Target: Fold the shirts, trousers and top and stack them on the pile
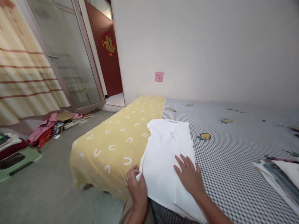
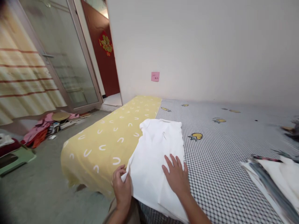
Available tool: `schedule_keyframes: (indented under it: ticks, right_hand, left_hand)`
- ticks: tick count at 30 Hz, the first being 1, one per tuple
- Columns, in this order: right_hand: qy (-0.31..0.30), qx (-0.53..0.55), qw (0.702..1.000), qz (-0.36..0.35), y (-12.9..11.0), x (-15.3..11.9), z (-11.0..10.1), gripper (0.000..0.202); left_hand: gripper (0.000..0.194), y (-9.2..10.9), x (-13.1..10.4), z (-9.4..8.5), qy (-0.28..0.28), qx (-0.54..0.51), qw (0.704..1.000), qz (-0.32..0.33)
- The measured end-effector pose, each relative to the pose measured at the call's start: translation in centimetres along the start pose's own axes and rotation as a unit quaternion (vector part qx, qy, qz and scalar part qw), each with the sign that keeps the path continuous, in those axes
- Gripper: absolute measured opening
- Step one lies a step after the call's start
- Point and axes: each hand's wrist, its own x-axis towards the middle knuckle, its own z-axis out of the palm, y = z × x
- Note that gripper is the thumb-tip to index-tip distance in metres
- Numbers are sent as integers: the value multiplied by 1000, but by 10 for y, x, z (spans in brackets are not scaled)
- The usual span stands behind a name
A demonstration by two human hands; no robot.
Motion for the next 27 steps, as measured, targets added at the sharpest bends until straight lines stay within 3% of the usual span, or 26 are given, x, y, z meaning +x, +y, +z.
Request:
schedule_keyframes:
  ticks: [4,7,9,11,14,17,19,22,25,27]
  right_hand:
    - [8,17,1000,-2,-2,1,-1,54]
    - [18,36,999,-6,-1,1,1,54]
    - [20,44,999,-11,1,2,3,52]
    - [17,46,999,-22,4,2,5,58]
    - [1,37,999,-28,5,2,2,64]
    - [-12,35,999,-14,2,1,-6,66]
    - [-11,44,999,-10,0,1,-12,67]
    - [-4,67,998,-8,-2,1,-17,62]
    - [27,111,993,-1,0,1,-17,51]
    - [57,156,986,5,4,3,-12,45]
  left_hand:
    - [30,47,7,11,-118,-65,986,96]
    - [44,79,2,28,-227,-116,950,181]
    - [43,83,-12,44,-281,-134,914,260]
    - [33,70,-33,63,-304,-134,883,331]
    - [24,34,-65,84,-274,-126,871,387]
    - [23,5,-82,88,-234,-112,884,389]
    - [30,-3,-83,80,-231,-75,892,383]
    - [37,-2,-78,61,-242,-3,877,415]
    - [38,5,-73,39,-196,35,846,494]
    - [26,8,-73,24,-151,-2,834,530]
